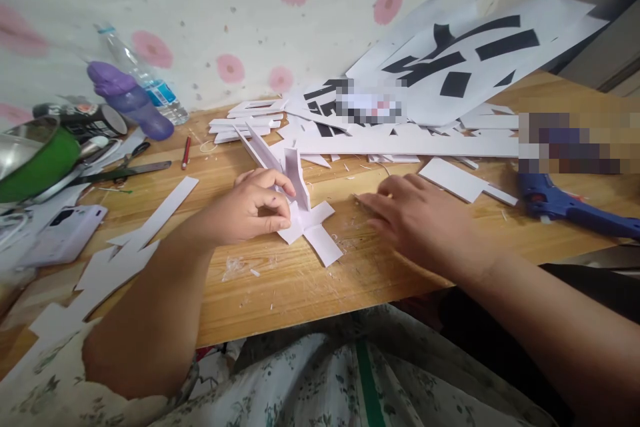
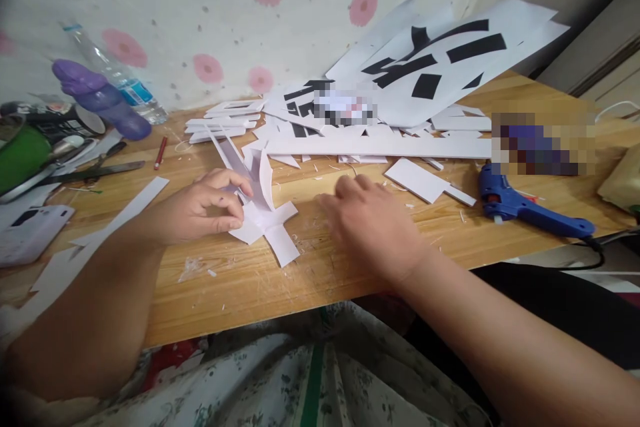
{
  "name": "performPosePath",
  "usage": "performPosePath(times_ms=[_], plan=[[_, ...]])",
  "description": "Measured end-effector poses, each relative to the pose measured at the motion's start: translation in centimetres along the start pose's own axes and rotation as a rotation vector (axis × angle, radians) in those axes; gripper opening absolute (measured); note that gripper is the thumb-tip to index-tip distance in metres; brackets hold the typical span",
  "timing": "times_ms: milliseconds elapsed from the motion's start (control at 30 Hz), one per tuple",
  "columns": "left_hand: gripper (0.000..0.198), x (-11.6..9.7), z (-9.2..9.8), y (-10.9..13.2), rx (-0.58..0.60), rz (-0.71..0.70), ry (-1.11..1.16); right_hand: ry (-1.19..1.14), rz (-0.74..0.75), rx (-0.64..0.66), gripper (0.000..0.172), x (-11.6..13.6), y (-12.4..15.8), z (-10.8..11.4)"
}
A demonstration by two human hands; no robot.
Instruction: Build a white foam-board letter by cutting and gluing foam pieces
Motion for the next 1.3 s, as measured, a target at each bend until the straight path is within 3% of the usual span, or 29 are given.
performPosePath(times_ms=[100,200,433,667,767,900,1000,1200,1300], plan=[[0.018,0.1,0.0,0.0,-0.013,-0.015,0.007,-0.188,0.186,-0.009,0.019,4.2,-2.2,-0.3],[0.016,0.1,0.0,0.0,-0.02,-0.032,0.0,-0.211,0.217,-0.008,0.016,6.4,-4.2,-1.2],[0.017,0.1,-0.1,0.0,-0.023,-0.05,-0.004,-0.207,0.155,-0.059,0.019,6.8,-5.5,-2.7],[0.017,0.0,0.0,0.0,-0.013,-0.019,0.0,-0.048,0.092,0.062,0.026,7.0,-5.2,-2.7],[0.018,0.1,0.0,0.0,-0.014,0.015,0.016,-0.136,0.011,-0.001,0.02,5.4,-3.9,-2.1],[0.019,0.1,-0.1,0.0,-0.007,0.021,0.035,-0.509,-0.093,-0.178,0.015,2.0,-0.3,-0.7],[0.021,0.0,0.0,0.0,-0.007,0.014,0.043,-0.767,-0.069,-0.235,0.016,0.6,3.2,0.3],[0.026,-0.2,0.6,0.4,-0.053,0.0,0.104,-1.112,-0.15,-0.273,0.02,-0.9,9.6,1.5],[0.021,-0.4,1.9,0.7,-0.183,-0.045,0.154,-1.229,-0.131,-0.244,0.019,-0.2,11.9,1.9]])
Point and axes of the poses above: each hand's wrist, its own y-axis away from the middle knuckle, its own z-axis out of the back of the hand, x = y × z, the point moved 9 cm from there along -y, towards the middle knuckle, and after that the axes turned 8 degrees about z, right-handed, at the moved point
